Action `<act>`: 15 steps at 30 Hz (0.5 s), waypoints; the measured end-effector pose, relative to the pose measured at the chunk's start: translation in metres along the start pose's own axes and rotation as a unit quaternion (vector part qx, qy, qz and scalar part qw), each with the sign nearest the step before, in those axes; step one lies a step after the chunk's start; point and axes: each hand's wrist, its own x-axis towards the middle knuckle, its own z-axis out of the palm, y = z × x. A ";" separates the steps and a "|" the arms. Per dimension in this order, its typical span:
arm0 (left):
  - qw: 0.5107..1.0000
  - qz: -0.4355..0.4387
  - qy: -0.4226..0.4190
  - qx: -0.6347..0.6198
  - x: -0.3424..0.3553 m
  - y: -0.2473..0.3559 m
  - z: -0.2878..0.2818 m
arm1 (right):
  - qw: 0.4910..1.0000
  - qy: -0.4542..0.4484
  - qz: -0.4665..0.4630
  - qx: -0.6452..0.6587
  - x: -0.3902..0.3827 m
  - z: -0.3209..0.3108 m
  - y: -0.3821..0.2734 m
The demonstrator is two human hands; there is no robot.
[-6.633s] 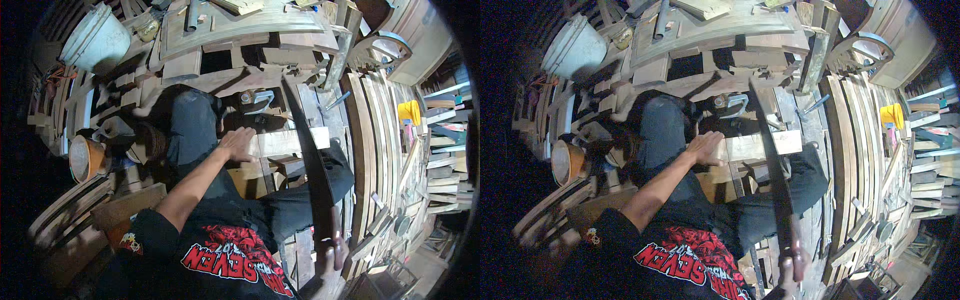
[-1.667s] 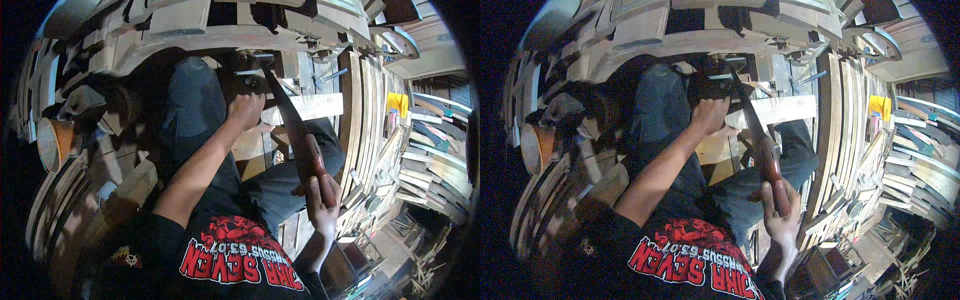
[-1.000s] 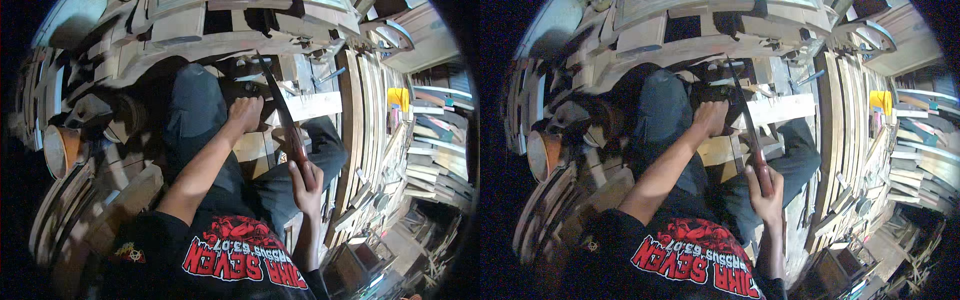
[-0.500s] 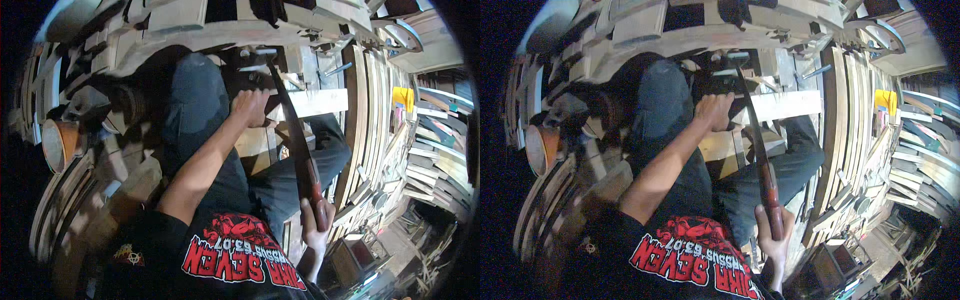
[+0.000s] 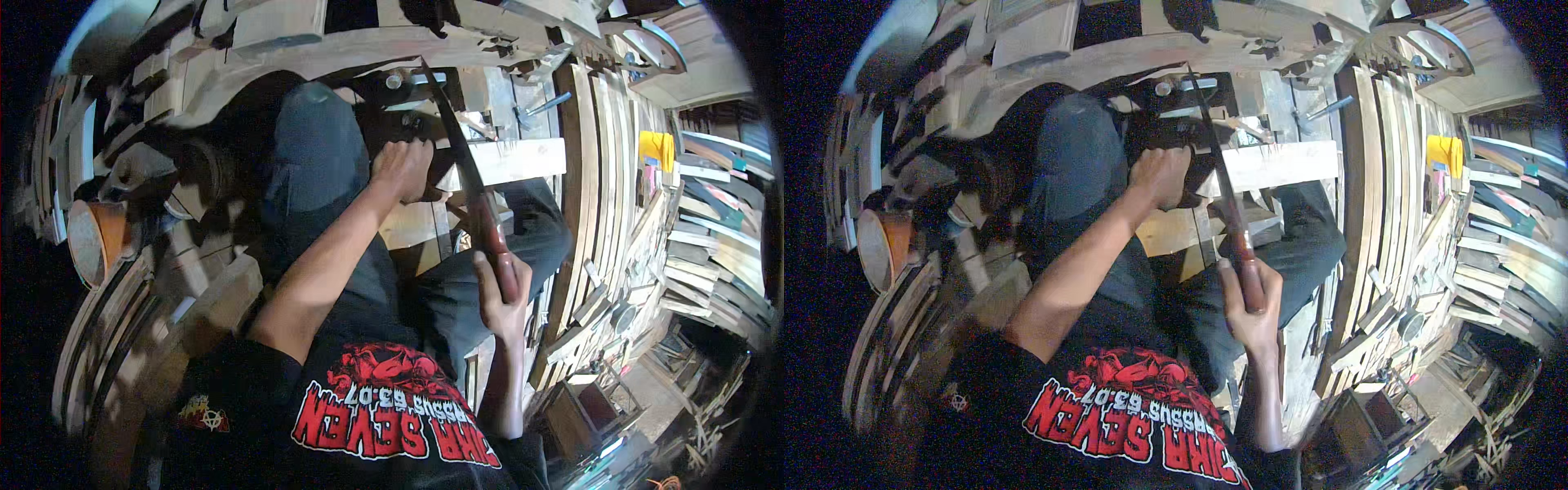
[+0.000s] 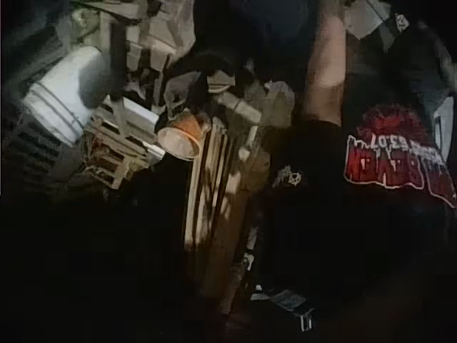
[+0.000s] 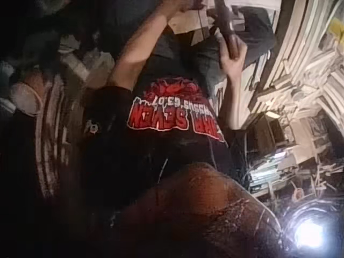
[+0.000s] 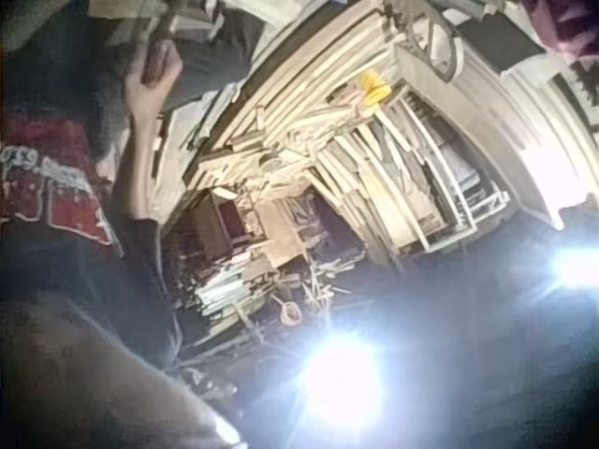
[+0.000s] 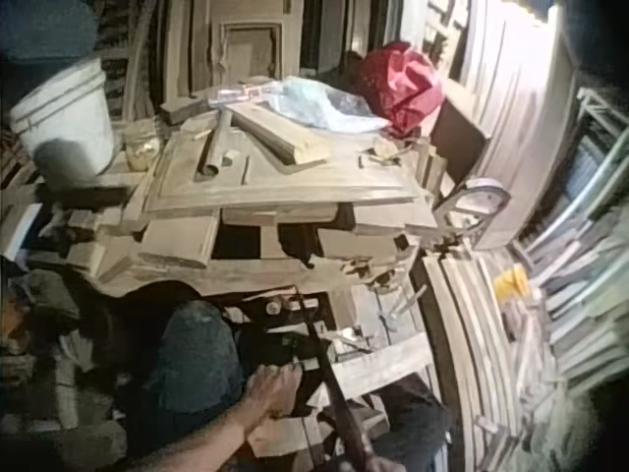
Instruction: Sawing a piece of wood by hand using a hand saw.
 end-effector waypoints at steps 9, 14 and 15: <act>1.000 0.012 -0.003 -0.019 -0.003 0.012 -0.012 | 0.993 -0.055 0.106 0.001 -0.025 -0.037 -0.001; 0.999 -0.014 0.041 -0.005 -0.001 0.001 0.003 | 0.985 -0.143 0.091 -0.035 -0.046 -0.062 0.004; 0.999 0.008 0.038 -0.005 0.002 -0.001 0.002 | 0.983 -0.161 0.090 -0.026 -0.053 -0.074 -0.002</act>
